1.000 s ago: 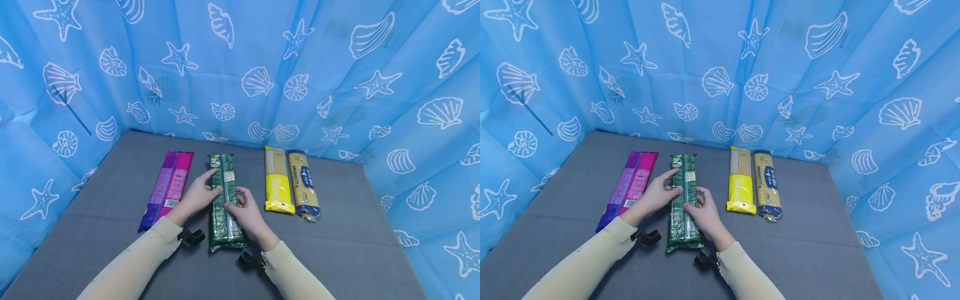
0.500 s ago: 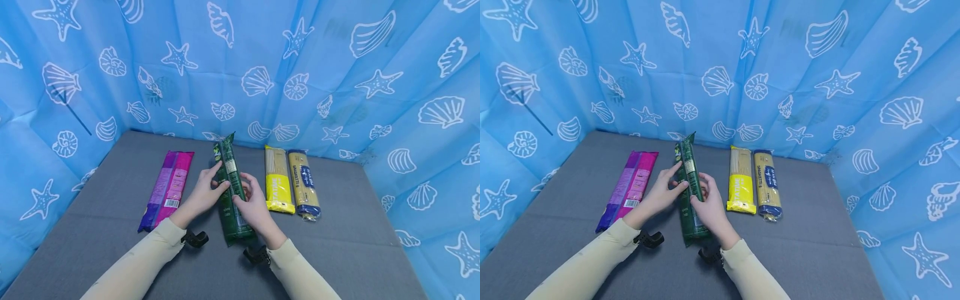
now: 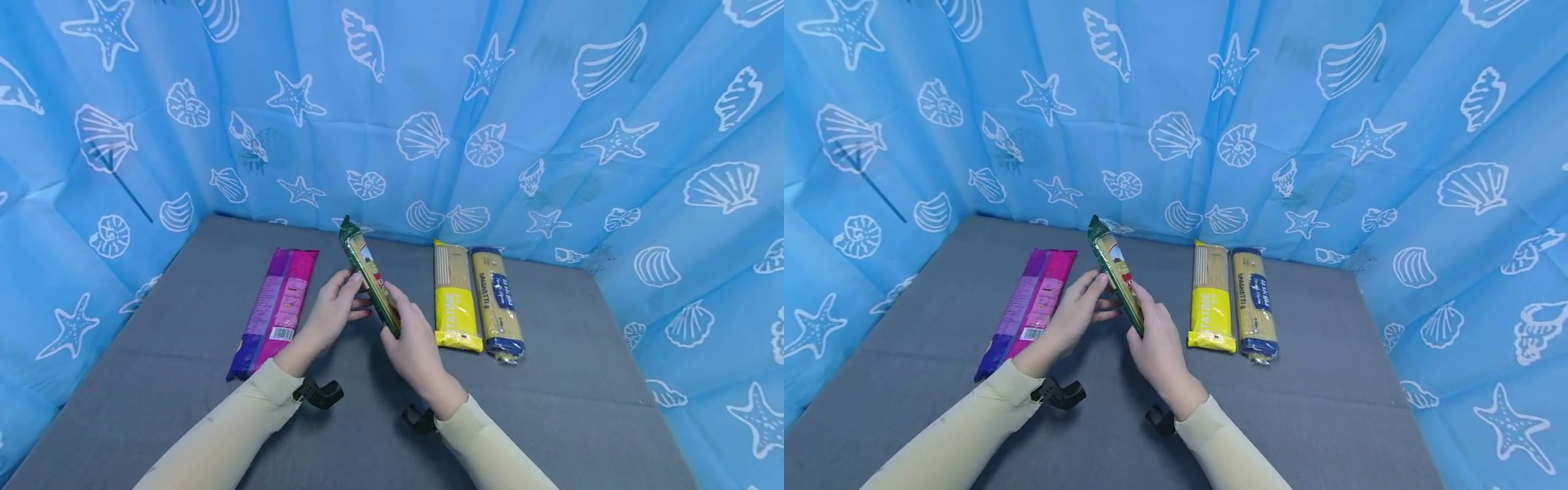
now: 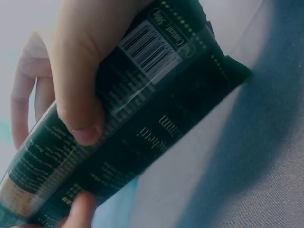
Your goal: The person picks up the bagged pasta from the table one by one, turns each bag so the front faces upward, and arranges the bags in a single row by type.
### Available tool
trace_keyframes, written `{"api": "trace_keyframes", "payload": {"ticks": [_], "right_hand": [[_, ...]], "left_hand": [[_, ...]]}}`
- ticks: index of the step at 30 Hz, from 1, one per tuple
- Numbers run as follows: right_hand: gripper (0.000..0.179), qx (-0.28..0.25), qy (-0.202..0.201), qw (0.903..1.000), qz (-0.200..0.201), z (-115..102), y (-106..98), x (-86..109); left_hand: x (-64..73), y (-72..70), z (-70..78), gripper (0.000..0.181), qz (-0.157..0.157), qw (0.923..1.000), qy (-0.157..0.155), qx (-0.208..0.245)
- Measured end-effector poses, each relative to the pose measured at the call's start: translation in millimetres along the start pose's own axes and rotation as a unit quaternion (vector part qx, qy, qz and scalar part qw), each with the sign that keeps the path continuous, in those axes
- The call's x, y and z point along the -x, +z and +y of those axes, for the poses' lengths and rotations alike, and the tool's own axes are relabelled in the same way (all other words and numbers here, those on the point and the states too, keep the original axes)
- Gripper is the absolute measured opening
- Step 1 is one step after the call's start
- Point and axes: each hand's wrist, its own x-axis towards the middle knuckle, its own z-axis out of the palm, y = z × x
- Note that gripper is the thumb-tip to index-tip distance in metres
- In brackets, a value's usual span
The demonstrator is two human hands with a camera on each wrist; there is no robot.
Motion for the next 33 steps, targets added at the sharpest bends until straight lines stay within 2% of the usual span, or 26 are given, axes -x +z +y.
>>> {"api": "trace_keyframes", "payload": {"ticks": [3,9,14,21,26,30,33], "right_hand": [[0.076,0.053,-0.036,0.9979,-0.008,-3,3,1.6],[0.087,0.114,-0.094,0.9887,-0.026,-9,10,5.1],[0.089,0.118,-0.104,0.9871,-0.030,-10,15,9.7],[0.089,0.136,-0.110,0.9839,-0.035,-11,19,12.4],[0.084,0.120,-0.096,0.9858,-0.067,-10,18,15.4],[0.079,0.070,-0.065,0.9893,-0.110,-6,13,16.4],[0.079,0.030,-0.047,0.9920,-0.113,-3,11,17.3]], "left_hand": [[-0.1,-1.5,0.2,0.054,0.020,0.9994,-0.009,0.025],[-1.8,-6.4,-1.2,0.056,0.055,0.9958,-0.061,0.041],[-1.0,-6.8,-4.3,0.052,0.073,0.9931,-0.089,0.025],[-3.1,-3.9,-6.7,0.043,0.107,0.9880,-0.102,0.043],[-1.8,-6.1,-8.9,0.044,0.123,0.9852,-0.110,0.046],[-1.7,-9.0,-9.7,0.043,0.122,0.9866,-0.100,0.041],[-1.4,-10.1,-8.7,0.044,0.114,0.9886,-0.096,0.024]]}}
